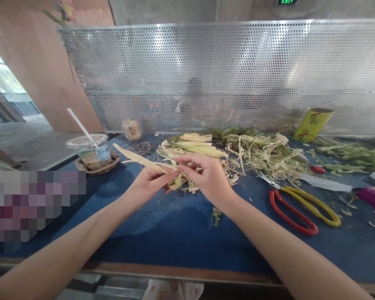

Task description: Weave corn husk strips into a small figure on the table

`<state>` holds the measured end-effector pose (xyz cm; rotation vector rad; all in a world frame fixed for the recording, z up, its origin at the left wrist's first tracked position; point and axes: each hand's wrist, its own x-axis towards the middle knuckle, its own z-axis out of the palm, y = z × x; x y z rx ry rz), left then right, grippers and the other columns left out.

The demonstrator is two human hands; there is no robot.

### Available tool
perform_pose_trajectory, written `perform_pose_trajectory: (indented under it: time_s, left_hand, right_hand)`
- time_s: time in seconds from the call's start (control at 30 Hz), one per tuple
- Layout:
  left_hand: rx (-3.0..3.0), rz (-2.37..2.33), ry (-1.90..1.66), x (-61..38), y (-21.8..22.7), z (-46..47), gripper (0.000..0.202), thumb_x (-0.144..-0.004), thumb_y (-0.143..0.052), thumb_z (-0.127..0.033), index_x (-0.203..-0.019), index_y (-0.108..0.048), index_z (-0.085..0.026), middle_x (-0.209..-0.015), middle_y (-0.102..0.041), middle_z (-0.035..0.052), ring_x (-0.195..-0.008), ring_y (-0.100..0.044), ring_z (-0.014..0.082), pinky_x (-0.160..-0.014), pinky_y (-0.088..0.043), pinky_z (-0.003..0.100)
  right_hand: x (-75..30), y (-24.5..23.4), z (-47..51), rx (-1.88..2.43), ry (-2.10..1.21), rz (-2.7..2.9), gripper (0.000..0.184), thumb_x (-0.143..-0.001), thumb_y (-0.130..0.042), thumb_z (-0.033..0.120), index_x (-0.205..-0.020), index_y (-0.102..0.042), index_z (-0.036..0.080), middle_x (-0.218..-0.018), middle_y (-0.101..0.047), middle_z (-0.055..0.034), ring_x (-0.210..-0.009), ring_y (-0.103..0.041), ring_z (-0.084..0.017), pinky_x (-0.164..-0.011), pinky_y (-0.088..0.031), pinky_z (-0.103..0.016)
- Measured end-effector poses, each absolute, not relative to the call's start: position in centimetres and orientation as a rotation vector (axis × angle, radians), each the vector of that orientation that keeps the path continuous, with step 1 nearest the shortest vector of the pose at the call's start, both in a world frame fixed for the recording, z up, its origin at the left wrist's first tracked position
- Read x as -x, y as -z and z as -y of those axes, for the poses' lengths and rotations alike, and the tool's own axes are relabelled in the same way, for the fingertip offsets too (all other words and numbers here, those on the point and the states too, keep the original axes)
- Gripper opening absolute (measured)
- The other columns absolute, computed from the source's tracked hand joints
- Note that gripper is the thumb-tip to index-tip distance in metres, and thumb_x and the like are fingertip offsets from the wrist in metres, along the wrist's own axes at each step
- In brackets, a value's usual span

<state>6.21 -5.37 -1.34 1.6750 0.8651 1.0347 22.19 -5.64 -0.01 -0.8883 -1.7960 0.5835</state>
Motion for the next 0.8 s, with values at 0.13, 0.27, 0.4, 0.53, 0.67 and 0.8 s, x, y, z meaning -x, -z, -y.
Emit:
perform_pose_trajectory:
  time_s: [0.13, 0.27, 0.4, 0.53, 0.67, 0.8]
  left_hand:
    - [-1.674, -0.848, -1.012, -6.4, 1.2, 5.4, 0.026, -0.075, -0.056, -0.037, -0.064, -0.059, -0.013, -0.055, -0.049, -0.0012, -0.046, -0.040, 0.0071, -0.044, -0.033, 0.022]
    - [-1.665, -0.816, -1.017, -6.4, 1.1, 5.5, 0.022, -0.075, -0.057, -0.034, -0.070, -0.059, -0.013, -0.056, -0.048, -0.0023, -0.047, -0.039, 0.0066, -0.044, -0.034, 0.021]
    - [-1.659, -0.813, -1.013, -6.4, 1.0, 5.6, 0.023, -0.075, -0.057, -0.034, -0.069, -0.058, -0.012, -0.055, -0.047, -0.0026, -0.047, -0.039, 0.0065, -0.045, -0.034, 0.021]
    - [-1.676, -0.795, -0.996, -6.4, 0.9, 5.5, 0.024, -0.076, -0.056, -0.033, -0.064, -0.057, -0.012, -0.054, -0.047, -0.0028, -0.046, -0.040, 0.0059, -0.045, -0.034, 0.020]
    - [-1.670, -0.869, -0.999, -6.3, 1.0, 5.4, 0.029, -0.078, -0.053, -0.037, -0.060, -0.055, -0.013, -0.053, -0.047, -0.0027, -0.046, -0.041, 0.0062, -0.046, -0.033, 0.021]
    - [-1.614, -0.945, -1.017, -6.1, 1.4, 5.1, 0.027, -0.077, -0.053, -0.039, -0.067, -0.057, -0.014, -0.056, -0.048, -0.0024, -0.047, -0.043, 0.0072, -0.047, -0.033, 0.022]
  right_hand:
    - [-22.3, 0.1, 5.4, 0.894, -0.600, 1.777, 0.013, -0.074, -0.059, 0.025, -0.082, -0.067, 0.019, -0.073, -0.067, -0.0030, -0.059, -0.059, -0.012, -0.049, -0.045, -0.023]
    - [-22.3, 0.1, 5.2, 0.868, -0.644, 1.749, 0.011, -0.073, -0.061, 0.026, -0.079, -0.065, 0.017, -0.073, -0.066, -0.0020, -0.059, -0.059, -0.011, -0.051, -0.045, -0.022]
    - [-22.3, -0.1, 5.1, 0.899, -0.644, 1.834, 0.012, -0.076, -0.056, 0.024, -0.076, -0.064, 0.016, -0.072, -0.065, -0.0018, -0.063, -0.058, -0.011, -0.052, -0.044, -0.022]
    - [-22.7, -0.4, 5.1, 0.846, -0.649, 1.887, 0.015, -0.077, -0.054, 0.026, -0.074, -0.065, 0.016, -0.075, -0.064, -0.0030, -0.068, -0.058, -0.012, -0.052, -0.043, -0.021]
    - [-23.0, -0.6, 4.9, 0.792, -0.797, 1.868, 0.013, -0.072, -0.059, 0.027, -0.079, -0.065, 0.017, -0.074, -0.062, -0.0026, -0.063, -0.056, -0.011, -0.048, -0.042, -0.021]
    - [-23.0, -0.3, 4.5, 0.877, -1.042, 1.695, 0.018, -0.067, -0.064, 0.028, -0.080, -0.064, 0.015, -0.054, -0.053, 0.0026, -0.037, -0.037, -0.004, -0.034, -0.029, -0.020]
